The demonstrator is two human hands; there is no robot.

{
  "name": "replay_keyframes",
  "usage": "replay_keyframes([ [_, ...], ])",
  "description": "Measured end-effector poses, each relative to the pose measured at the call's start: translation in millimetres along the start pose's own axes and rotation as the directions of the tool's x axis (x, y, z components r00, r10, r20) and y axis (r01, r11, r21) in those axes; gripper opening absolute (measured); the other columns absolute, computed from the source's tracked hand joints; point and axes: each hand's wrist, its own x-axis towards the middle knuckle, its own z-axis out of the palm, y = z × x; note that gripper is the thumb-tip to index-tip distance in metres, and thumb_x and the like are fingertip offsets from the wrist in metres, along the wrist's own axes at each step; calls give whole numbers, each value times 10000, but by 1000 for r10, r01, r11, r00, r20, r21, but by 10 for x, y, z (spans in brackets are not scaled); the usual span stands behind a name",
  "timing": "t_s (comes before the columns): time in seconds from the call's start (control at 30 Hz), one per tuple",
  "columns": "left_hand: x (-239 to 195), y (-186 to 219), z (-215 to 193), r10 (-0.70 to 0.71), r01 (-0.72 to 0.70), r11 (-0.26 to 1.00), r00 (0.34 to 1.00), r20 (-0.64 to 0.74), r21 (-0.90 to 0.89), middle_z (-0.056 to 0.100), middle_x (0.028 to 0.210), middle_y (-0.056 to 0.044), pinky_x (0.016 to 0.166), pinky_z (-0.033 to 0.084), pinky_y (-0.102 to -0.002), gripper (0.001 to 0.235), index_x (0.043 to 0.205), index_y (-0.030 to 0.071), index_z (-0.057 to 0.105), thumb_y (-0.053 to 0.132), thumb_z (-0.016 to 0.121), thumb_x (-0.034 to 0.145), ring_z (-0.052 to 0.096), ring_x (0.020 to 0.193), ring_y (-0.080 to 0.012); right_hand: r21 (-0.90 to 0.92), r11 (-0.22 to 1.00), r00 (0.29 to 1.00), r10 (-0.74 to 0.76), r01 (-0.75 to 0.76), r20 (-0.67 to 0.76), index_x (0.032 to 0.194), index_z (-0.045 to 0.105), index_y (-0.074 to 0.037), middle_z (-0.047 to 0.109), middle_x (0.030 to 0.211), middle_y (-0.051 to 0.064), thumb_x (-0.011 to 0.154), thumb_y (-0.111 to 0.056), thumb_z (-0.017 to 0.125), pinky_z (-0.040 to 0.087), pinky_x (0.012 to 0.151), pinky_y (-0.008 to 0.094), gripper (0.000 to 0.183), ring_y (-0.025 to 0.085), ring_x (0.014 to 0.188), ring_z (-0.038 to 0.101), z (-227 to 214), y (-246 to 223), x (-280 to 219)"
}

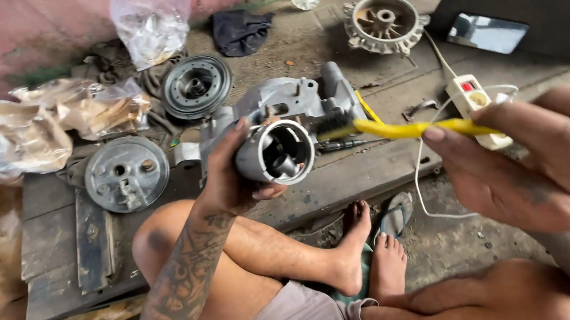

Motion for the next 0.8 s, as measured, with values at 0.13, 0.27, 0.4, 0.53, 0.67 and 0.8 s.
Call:
replay_keyframes([
  [0.13,88,-70,-32,-66,70,998,976,209,-9,654,921,-202,350,328,-229,510,1326,19,528,441,518,1041,484,468,-158,-24,999,999,-32,33,17,937,866,-150,734,955,135,920,27,1034,359,707,434,245,274,803,513,34,-164,89],
  [0.27,110,-195,125,-133,120,987,983,126,106,651,982,-220,352,385,-229,535,1320,40,491,478,537,1016,616,556,-200,-60,995,997,-77,77,5,911,828,-224,748,921,-32,949,-184,943,283,815,378,128,176,807,484,337,-354,300],
  [0.4,97,-123,127,-153,130,971,983,102,200,684,911,-208,382,414,-229,634,1262,-69,547,509,505,1005,588,521,-161,-84,991,992,-110,105,-60,987,853,-235,759,979,3,939,-254,949,304,800,351,109,176,839,506,272,-224,207],
  [0.53,76,-101,152,-62,56,997,990,124,50,655,826,-170,365,310,-245,540,1275,-37,522,448,511,1038,490,464,-155,-168,981,995,-88,95,46,1029,914,-194,773,969,38,980,-138,1002,302,836,452,115,231,816,520,82,-232,262],
  [0.67,56,-96,116,-83,80,975,997,4,207,697,807,-168,356,303,-244,574,1191,-44,602,495,506,1016,601,477,-181,-71,992,993,-99,104,70,996,853,-189,743,1039,-8,925,-104,935,351,816,406,138,202,834,599,286,-341,368],
  [0.8,-12,-20,174,-75,-25,937,960,270,348,634,986,-138,568,487,-280,454,1248,37,474,418,581,1026,643,695,-167,-19,981,967,194,-194,162,859,772,-73,731,1000,35,961,-183,939,368,893,374,224,170,827,574,360,-252,338],
])
